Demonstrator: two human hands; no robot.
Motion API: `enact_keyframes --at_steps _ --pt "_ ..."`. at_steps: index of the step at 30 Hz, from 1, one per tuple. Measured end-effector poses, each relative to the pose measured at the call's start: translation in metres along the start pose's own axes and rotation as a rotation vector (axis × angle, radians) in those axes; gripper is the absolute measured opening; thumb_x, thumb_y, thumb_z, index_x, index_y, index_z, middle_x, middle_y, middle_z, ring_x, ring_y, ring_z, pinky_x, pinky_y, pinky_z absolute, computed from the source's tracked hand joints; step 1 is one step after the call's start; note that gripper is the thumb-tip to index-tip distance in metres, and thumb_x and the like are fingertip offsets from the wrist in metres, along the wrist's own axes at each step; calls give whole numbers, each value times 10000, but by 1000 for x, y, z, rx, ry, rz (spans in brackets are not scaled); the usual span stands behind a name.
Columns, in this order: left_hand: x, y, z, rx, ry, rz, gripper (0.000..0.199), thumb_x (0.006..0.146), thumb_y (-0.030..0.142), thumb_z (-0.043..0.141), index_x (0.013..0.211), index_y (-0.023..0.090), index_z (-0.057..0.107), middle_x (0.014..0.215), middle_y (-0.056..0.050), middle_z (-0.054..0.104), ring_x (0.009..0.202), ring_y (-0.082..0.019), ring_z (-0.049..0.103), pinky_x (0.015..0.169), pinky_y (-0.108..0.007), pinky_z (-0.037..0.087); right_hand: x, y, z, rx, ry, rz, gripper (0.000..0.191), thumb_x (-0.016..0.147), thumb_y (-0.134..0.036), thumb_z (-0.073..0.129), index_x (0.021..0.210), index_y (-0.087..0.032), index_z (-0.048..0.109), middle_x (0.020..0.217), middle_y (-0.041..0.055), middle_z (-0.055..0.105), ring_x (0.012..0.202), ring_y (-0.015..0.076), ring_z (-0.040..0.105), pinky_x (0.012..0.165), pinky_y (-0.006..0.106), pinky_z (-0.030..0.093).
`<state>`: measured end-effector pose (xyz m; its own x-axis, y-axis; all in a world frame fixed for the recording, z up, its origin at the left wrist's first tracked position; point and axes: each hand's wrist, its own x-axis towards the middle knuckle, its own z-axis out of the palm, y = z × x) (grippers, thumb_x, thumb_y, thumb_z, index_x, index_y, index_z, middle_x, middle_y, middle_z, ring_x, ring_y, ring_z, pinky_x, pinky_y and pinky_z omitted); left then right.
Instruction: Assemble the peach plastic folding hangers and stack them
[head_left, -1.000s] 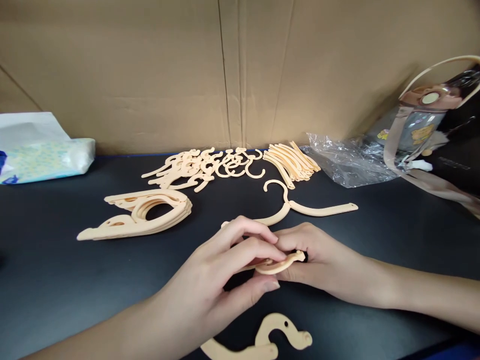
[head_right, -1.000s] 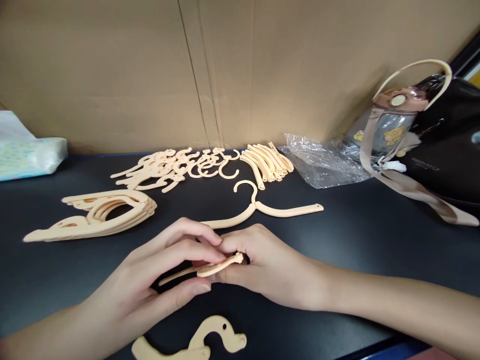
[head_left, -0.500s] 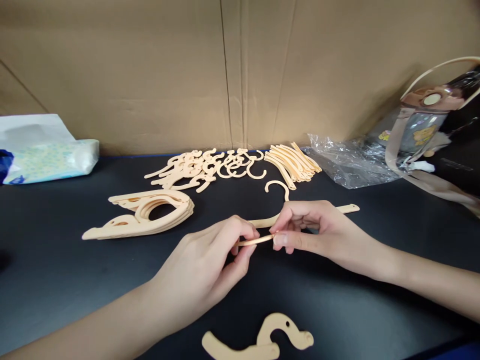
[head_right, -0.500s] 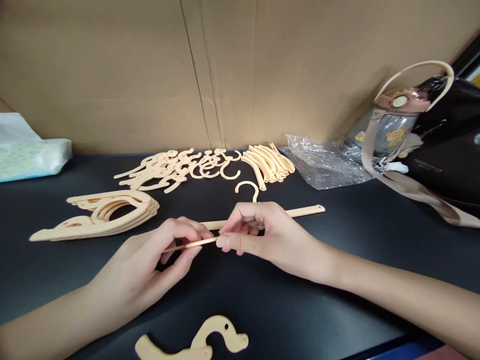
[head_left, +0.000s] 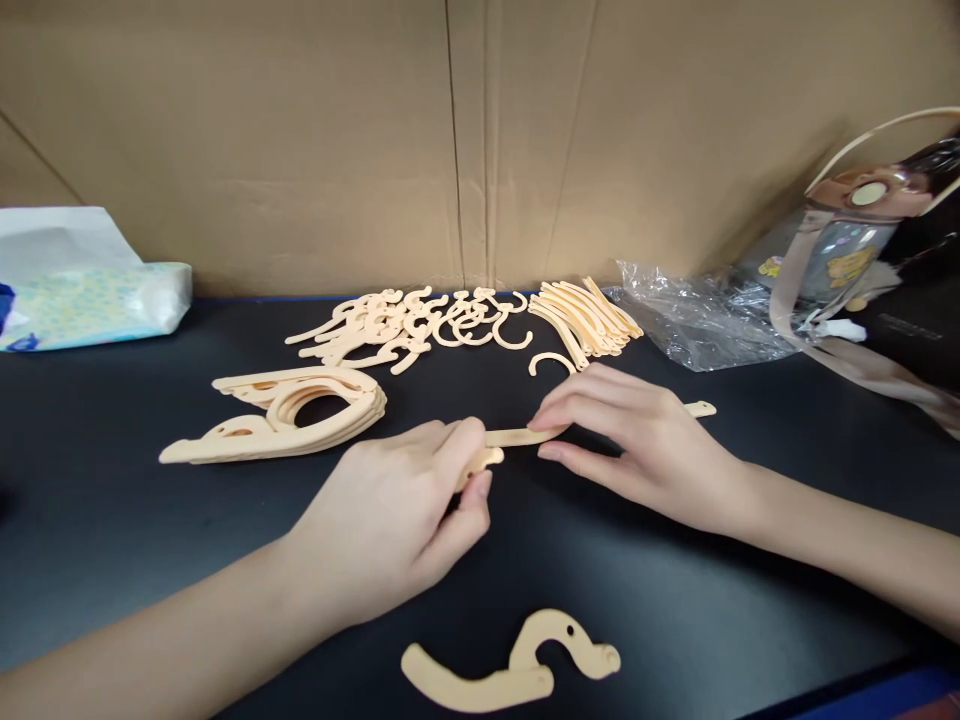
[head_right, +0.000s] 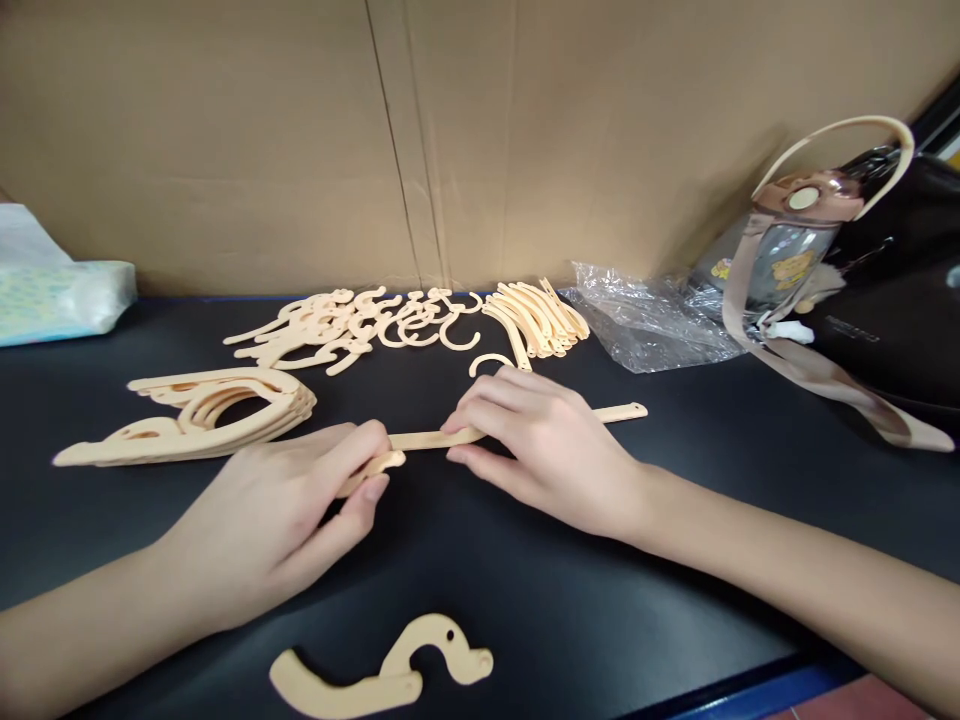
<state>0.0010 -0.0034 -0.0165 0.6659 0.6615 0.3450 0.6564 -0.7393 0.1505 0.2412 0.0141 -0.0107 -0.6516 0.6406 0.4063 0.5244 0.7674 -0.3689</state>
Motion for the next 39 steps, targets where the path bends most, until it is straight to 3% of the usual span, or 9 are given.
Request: enact_keyframes --at_steps 3,6,9,15,24,39 --pt "-4 -10 -4 28 -35 -70 183 907 180 341 734 239 349 544 66 453 420 -134 405 458 -275 243 1 10 2 -171 -24 -22 221 945 -263 590 1141 -185 657 1093 95 679 1022 232 601 900 405 459" --pt "-10 -19 -5 69 -46 -85 198 897 189 337 707 244 337 502 67 450 402 -143 415 458 -282 230 1 13 4 -192 -64 -23 189 945 -276 593 1087 -183 677 1096 91 672 1010 222 609 908 408 443" --pt "-13 -24 -3 154 -47 -69 217 909 222 345 694 245 324 483 62 434 405 -153 419 463 -284 213 1 13 4 -138 -96 -19 112 943 -242 583 941 -180 676 990 59 675 929 192 608 890 386 426" --pt "-12 -25 -1 182 -51 -78 376 902 527 516 710 239 368 524 54 482 433 -151 442 466 -262 236 1 13 4 92 -115 49 25 868 -219 642 863 -206 622 885 16 669 869 173 600 844 340 427" --pt "-13 -30 1 97 -63 -71 371 973 492 422 711 232 383 524 65 473 430 -132 441 470 -258 255 1 13 6 292 -130 77 28 876 -207 648 872 -197 622 893 22 656 821 142 606 752 284 488" --pt "-11 -34 0 116 -116 73 363 1035 450 296 766 229 399 555 52 522 449 -158 514 497 -266 262 1 13 5 359 -178 68 53 900 -218 648 904 -166 638 915 31 656 819 123 618 749 262 502"
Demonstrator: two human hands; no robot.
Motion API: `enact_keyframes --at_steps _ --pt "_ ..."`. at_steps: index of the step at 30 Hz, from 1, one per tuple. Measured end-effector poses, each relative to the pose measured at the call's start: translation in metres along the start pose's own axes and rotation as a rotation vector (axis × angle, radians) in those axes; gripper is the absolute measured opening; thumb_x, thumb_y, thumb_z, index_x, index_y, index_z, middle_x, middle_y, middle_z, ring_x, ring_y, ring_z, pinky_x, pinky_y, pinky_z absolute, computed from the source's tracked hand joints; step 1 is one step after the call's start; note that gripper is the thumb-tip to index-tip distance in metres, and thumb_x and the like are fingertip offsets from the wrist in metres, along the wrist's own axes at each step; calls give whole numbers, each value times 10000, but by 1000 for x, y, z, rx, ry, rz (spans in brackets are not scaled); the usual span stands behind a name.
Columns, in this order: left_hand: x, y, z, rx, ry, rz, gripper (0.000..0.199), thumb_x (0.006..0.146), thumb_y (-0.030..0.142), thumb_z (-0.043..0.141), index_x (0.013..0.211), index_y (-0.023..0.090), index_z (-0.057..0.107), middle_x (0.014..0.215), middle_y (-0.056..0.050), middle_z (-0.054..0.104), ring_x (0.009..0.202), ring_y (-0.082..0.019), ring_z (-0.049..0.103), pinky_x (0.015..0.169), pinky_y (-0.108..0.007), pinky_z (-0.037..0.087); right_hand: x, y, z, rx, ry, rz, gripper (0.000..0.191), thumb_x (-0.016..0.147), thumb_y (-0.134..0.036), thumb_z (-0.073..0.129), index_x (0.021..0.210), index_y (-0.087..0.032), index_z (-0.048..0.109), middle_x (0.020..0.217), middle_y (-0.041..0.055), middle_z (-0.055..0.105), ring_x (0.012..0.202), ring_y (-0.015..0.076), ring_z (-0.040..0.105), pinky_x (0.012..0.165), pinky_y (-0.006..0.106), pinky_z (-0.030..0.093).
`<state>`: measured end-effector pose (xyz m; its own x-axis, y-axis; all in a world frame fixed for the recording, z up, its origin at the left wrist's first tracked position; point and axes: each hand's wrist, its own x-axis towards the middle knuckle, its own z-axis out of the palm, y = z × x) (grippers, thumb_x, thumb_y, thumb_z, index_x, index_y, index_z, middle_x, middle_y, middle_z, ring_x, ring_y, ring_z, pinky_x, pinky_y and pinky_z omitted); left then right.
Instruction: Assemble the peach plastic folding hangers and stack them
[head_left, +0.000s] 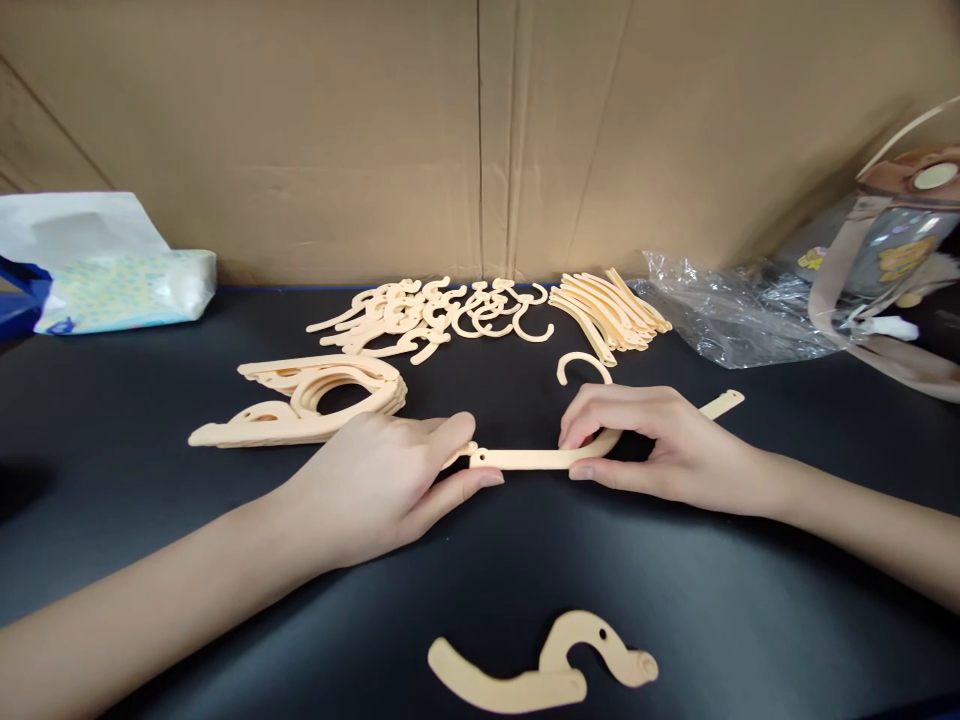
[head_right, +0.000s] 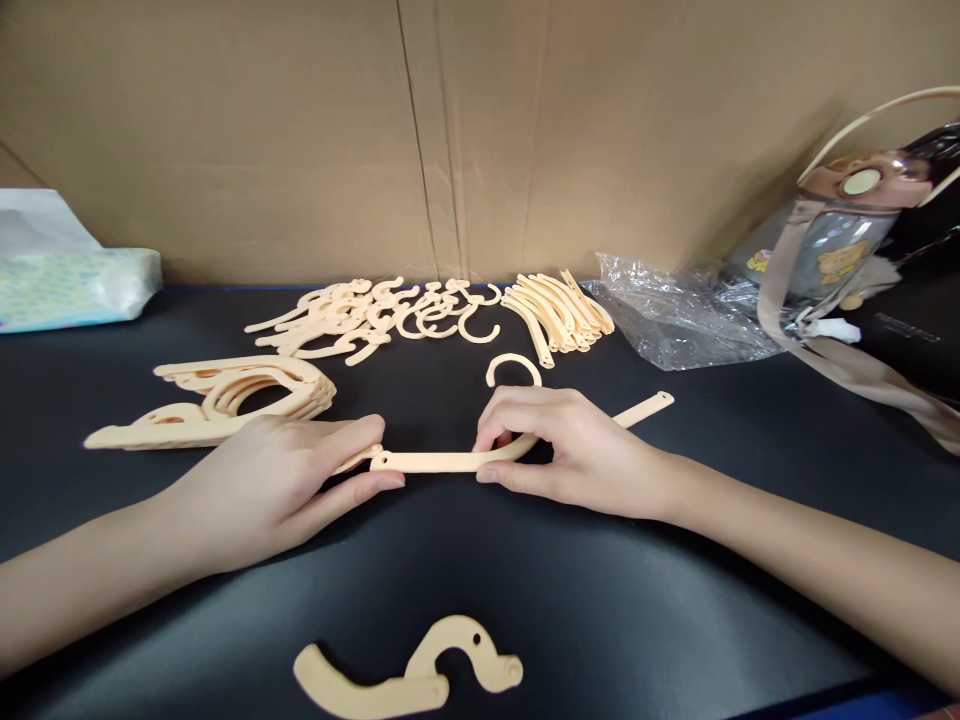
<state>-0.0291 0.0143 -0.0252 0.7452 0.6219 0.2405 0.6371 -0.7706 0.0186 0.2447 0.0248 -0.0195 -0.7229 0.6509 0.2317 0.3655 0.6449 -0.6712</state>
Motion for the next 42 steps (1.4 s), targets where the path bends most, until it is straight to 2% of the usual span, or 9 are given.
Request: enact_keyframes --at_steps 5,13,23,29,36,42 --pt "0 1 -1 80 -12 36 396 1050 431 203 757 231 379 532 46 523 413 -169 519 468 -271 239 -1 3 1 30 10 -24 63 906 -227 651 909 -164 644 908 29 657 808 115 626 726 239 508" --pt "-1 0 -1 62 -60 91 280 1038 377 285 801 236 336 596 61 511 449 -163 547 491 -280 254 0 6 2 30 11 -60 76 909 -231 653 936 -161 666 923 37 656 803 117 639 718 236 521" --pt "2 0 -6 20 -68 94 309 1051 355 270 774 234 332 572 65 506 423 -150 528 482 -271 236 -1 4 2 48 15 -41 67 905 -226 659 927 -163 666 921 32 657 796 110 645 713 223 526" --pt "0 2 -3 49 -62 133 298 1053 297 230 776 236 322 565 71 482 408 -143 501 469 -283 218 0 3 1 80 4 -21 70 903 -229 661 920 -162 667 914 29 659 781 106 638 706 220 520" --pt "0 2 -2 71 43 130 232 1035 310 303 883 201 440 592 69 540 451 -129 563 461 -276 275 1 2 2 78 5 -6 82 891 -230 672 912 -150 669 897 27 663 770 103 632 701 214 507" --pt "-2 4 -2 161 148 221 211 1040 290 319 1068 153 476 671 34 639 483 -154 612 444 -299 337 1 0 0 147 -19 46 98 888 -245 665 855 -153 655 841 9 651 712 92 602 654 210 495"
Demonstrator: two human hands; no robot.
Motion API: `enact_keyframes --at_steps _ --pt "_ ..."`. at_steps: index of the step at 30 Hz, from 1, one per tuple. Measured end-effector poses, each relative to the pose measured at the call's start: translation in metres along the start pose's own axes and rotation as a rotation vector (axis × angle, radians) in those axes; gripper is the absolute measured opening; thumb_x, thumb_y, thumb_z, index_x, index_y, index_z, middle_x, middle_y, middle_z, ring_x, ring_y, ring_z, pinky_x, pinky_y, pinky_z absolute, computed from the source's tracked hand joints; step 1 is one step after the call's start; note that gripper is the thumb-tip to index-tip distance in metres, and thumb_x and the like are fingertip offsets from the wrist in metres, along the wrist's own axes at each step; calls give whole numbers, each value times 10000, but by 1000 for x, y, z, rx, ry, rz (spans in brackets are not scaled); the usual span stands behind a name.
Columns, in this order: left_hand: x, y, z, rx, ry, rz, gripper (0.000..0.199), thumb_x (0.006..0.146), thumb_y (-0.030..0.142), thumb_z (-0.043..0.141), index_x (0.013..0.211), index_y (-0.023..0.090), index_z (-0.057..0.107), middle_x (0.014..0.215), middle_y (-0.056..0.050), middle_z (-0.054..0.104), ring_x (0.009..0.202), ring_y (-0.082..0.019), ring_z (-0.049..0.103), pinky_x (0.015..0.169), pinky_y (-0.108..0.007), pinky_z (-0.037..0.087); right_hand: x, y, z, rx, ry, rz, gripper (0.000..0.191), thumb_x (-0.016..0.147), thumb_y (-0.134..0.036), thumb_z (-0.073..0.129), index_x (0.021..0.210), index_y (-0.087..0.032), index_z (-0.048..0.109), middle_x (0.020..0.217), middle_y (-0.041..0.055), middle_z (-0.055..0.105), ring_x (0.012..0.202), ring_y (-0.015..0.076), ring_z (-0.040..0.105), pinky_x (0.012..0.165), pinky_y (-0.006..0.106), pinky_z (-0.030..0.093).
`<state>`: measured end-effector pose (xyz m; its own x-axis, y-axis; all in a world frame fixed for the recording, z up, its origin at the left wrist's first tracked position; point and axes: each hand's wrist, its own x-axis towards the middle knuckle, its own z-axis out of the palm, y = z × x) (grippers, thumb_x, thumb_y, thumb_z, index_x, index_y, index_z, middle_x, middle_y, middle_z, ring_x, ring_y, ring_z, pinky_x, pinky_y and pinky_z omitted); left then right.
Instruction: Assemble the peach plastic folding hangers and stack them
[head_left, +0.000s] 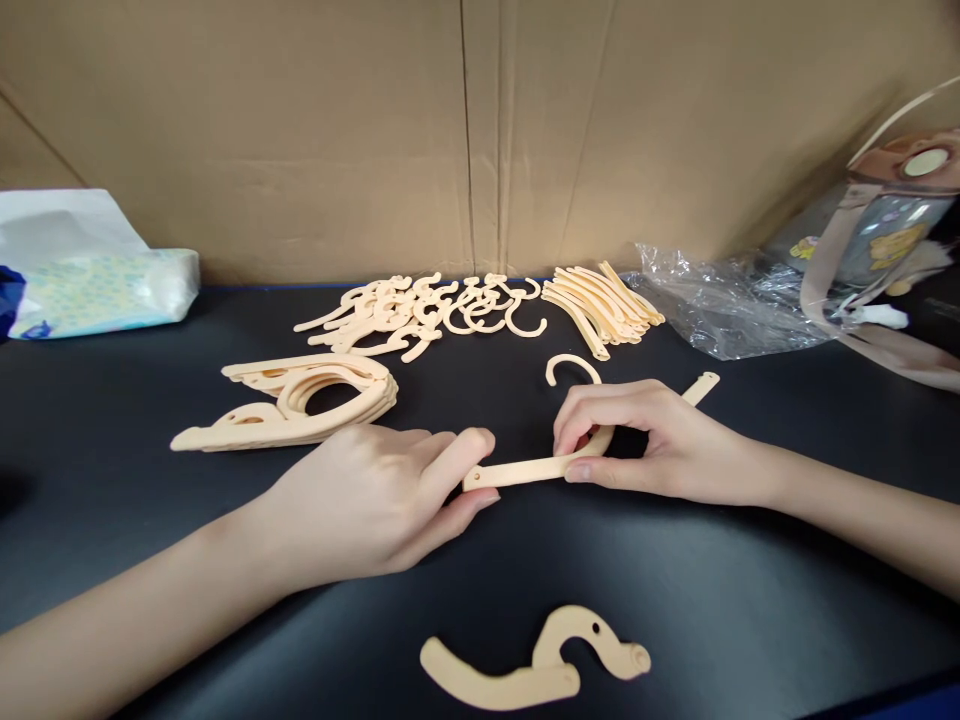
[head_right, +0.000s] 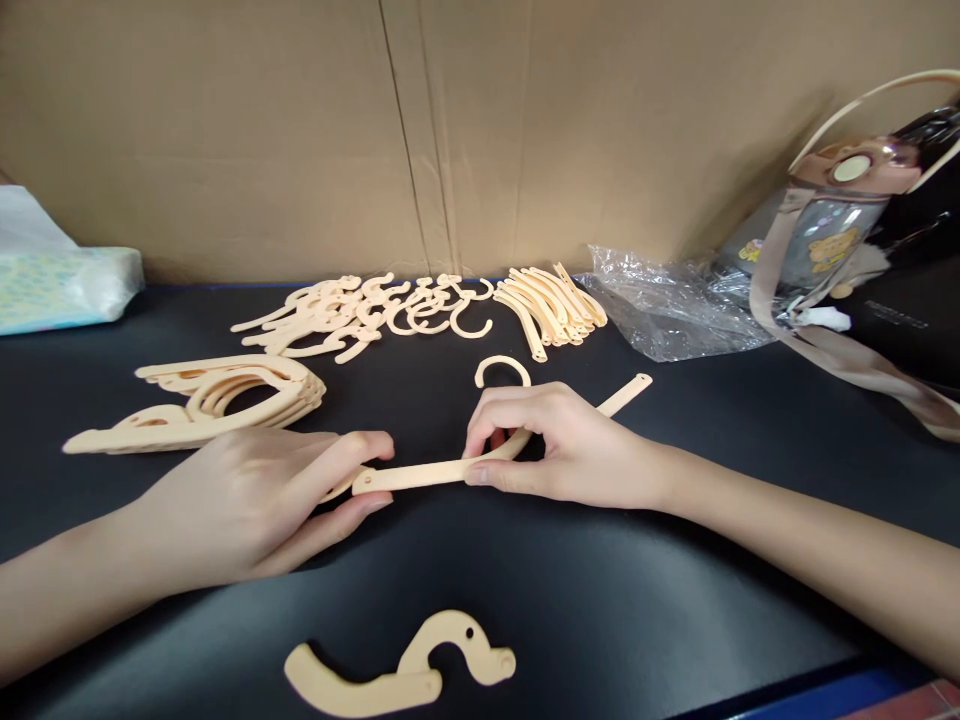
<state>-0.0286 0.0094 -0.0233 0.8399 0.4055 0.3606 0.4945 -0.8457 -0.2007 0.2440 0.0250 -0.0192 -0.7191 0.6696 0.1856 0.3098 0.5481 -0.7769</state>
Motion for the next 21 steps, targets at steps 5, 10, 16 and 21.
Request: enact_keyframes --at_steps 5,10,16,21 --pt "-1 2 -3 82 22 54 250 1041 243 305 1163 107 477 662 21 651 483 -167 616 437 -320 354 -1 -2 -1 26 -10 23 118 885 -259 667 846 -148 655 819 5 654 706 92 595 649 212 483" --pt "-1 4 -5 142 12 86 247 1031 222 335 1188 114 491 611 46 597 453 -153 563 436 -315 342 0 -3 -1 9 -48 49 145 895 -286 652 853 -148 665 807 9 670 696 103 588 643 234 471" --pt "4 4 -4 -51 31 42 243 931 148 419 1158 115 497 769 -19 636 625 -173 591 512 -298 398 0 -2 -1 -37 -33 3 142 819 -269 743 865 -157 669 808 -1 662 702 112 578 657 252 463" --pt "10 7 -11 -283 -80 51 244 853 46 372 1000 152 535 855 -67 615 799 -220 538 675 -338 438 1 0 -1 -51 -50 -22 89 813 -211 740 855 -155 684 819 6 665 735 118 589 689 256 462"
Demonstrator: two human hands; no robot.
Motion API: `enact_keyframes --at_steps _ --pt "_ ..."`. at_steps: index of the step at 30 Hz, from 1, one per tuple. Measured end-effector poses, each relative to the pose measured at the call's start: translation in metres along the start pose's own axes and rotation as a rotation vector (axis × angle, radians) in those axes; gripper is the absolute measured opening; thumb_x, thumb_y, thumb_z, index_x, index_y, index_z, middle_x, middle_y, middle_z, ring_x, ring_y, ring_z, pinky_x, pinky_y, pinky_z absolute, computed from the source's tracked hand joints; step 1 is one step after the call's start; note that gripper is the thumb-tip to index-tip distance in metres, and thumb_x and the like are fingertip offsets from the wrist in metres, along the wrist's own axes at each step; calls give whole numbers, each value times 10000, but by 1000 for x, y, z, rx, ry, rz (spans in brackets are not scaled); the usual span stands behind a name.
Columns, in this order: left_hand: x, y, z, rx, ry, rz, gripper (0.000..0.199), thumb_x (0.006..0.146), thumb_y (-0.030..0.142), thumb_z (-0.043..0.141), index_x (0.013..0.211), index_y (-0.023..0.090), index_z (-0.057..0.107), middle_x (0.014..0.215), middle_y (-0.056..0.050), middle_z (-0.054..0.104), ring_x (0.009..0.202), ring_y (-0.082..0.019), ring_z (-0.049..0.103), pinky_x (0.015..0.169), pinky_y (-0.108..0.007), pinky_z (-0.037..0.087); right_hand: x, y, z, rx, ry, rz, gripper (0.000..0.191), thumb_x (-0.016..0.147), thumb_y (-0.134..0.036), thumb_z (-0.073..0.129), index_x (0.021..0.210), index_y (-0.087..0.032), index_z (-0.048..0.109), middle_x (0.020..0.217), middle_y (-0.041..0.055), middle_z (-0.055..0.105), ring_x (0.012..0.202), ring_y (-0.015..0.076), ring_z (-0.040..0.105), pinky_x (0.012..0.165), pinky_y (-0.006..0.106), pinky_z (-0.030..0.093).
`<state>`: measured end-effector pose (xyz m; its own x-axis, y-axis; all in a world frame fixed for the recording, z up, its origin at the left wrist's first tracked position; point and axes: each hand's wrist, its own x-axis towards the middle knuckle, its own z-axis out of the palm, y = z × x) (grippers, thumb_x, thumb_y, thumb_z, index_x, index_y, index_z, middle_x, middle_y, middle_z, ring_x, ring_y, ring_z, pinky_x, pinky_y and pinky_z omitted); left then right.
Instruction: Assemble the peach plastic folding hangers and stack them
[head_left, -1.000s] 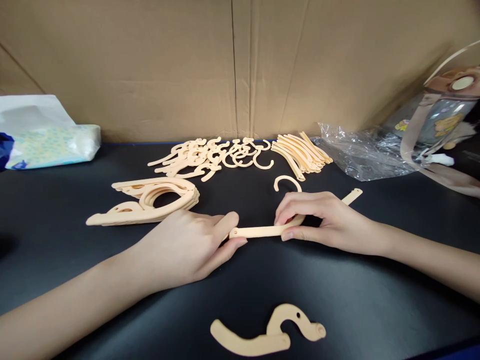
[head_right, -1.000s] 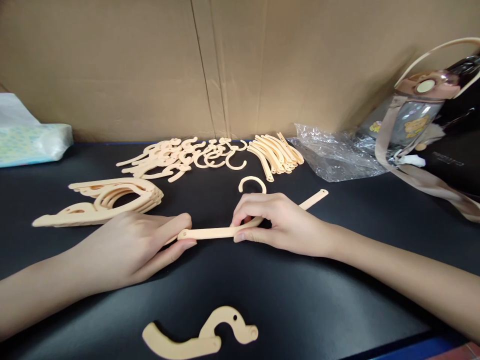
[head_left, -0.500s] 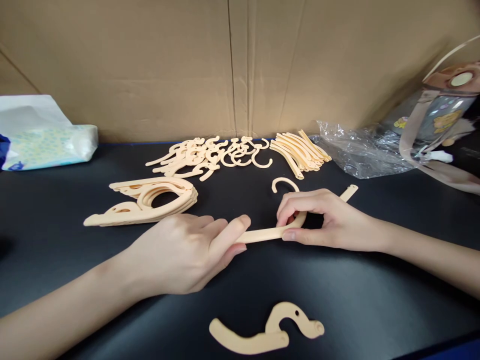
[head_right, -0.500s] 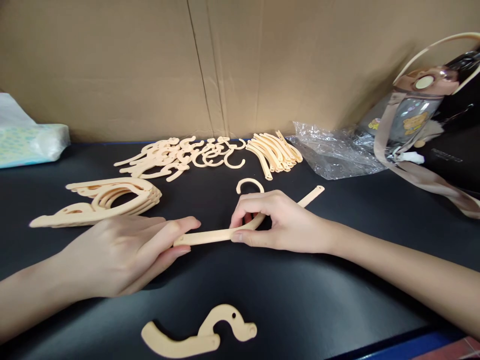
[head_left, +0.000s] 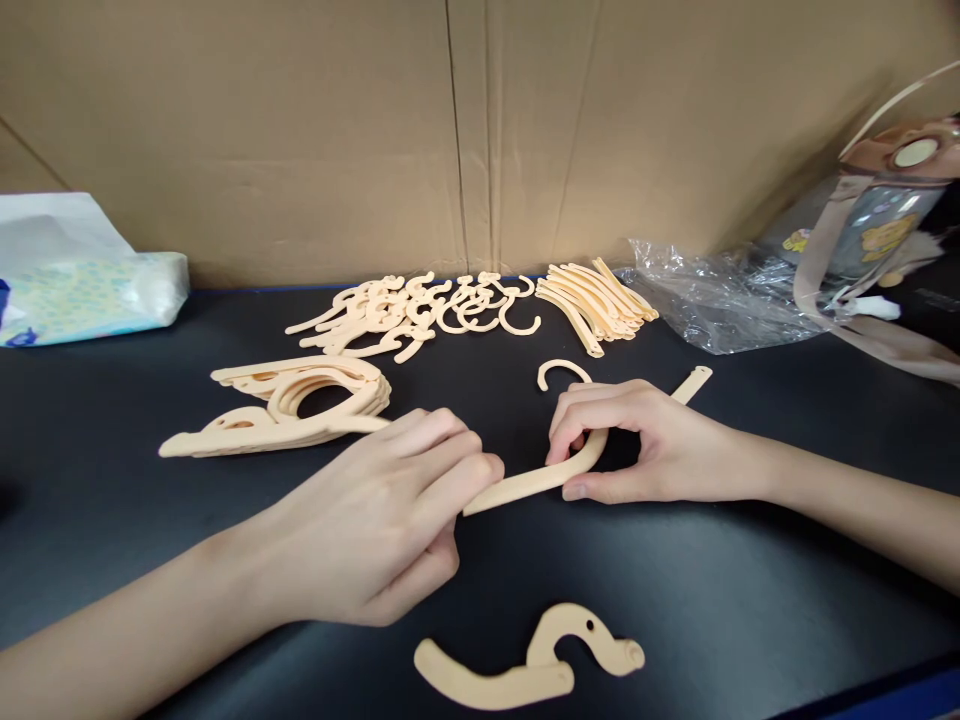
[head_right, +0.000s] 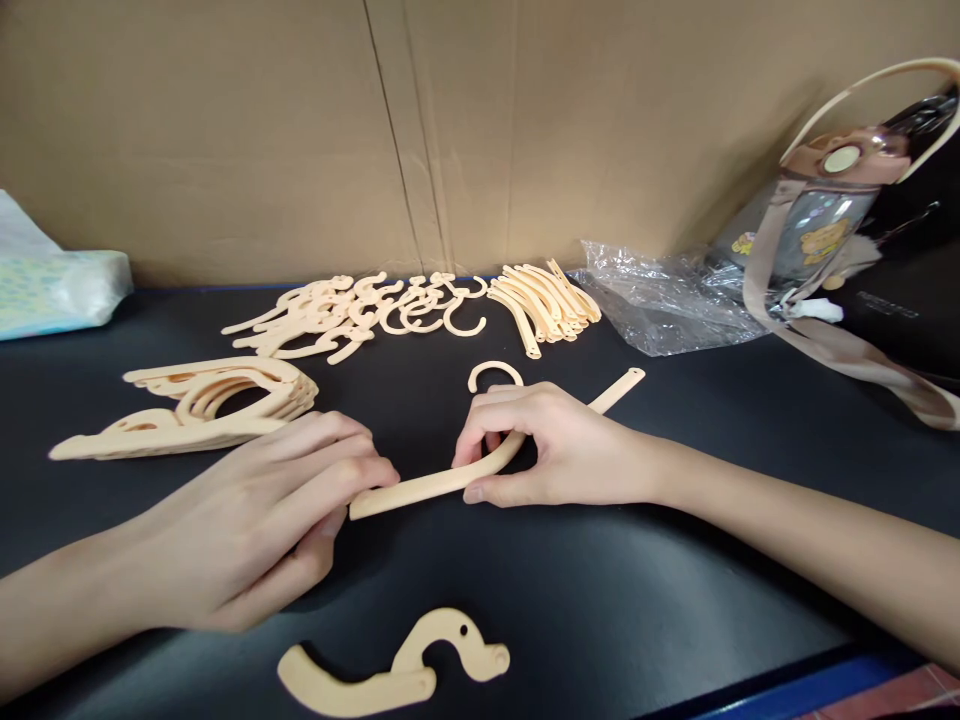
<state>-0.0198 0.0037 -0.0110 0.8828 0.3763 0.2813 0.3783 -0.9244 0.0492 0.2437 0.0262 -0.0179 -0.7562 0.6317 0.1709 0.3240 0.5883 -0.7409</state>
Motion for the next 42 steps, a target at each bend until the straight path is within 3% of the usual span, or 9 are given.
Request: enact_keyframes --at_steps 7,10,13,17,20,28,33,38,42 --pt "-1 2 4 14 60 -43 325 916 -2 368 1166 167 490 1155 -80 628 1094 -207 519 896 -334 402 0 3 0 -81 21 -77 98 802 -217 760 860 -166 701 854 17 642 809 135 569 767 283 455" --pt "-2 1 6 -29 55 -127 221 1003 249 440 1205 167 478 1200 -89 607 1047 -212 542 847 -329 415 -1 4 0 -80 58 -98 191 785 -247 781 942 -183 693 940 32 642 921 162 574 825 305 471" --pt "-2 0 7 -64 32 -145 457 935 492 560 1231 160 456 1125 -85 623 965 -223 564 783 -332 424 -2 3 0 -48 98 -94 232 798 -291 770 988 -194 678 958 36 646 928 170 583 821 313 491" --pt "-1 1 7 -94 35 -146 279 926 219 531 1194 171 473 1051 -59 630 892 -196 562 755 -318 423 -2 0 -1 -41 174 -51 113 873 -262 682 960 -192 674 915 42 648 896 169 600 791 301 501" --pt "-1 2 8 -116 39 -142 345 858 67 449 1187 165 486 1061 -64 628 890 -193 557 760 -324 425 -1 0 1 -84 269 8 80 909 -253 625 898 -194 678 872 33 644 830 154 601 752 281 495" --pt "-2 0 11 74 95 -206 273 919 19 397 1035 194 571 1096 -51 616 936 -208 559 779 -349 424 -2 2 6 -219 355 191 133 929 -256 576 858 -187 665 717 -7 649 636 116 560 611 237 456" --pt "-3 -3 12 270 129 -365 161 997 201 451 1107 185 568 955 -23 666 798 -190 625 662 -319 439 -2 -3 5 -242 203 17 116 937 -251 578 922 -193 678 847 30 702 773 149 630 710 270 495" --pt "-3 0 9 200 162 -314 215 1010 213 423 1193 163 523 1084 -60 653 926 -203 618 777 -332 457 -2 -2 4 -209 120 -129 159 964 -256 548 1067 -197 653 1083 77 713 973 182 632 863 337 509" --pt "0 8 7 200 120 -217 251 998 214 433 1220 217 550 1053 -63 590 850 -208 544 709 -336 425 -6 -16 7 -375 160 -252 201 920 -363 625 908 -164 654 873 62 671 780 168 564 691 312 446"
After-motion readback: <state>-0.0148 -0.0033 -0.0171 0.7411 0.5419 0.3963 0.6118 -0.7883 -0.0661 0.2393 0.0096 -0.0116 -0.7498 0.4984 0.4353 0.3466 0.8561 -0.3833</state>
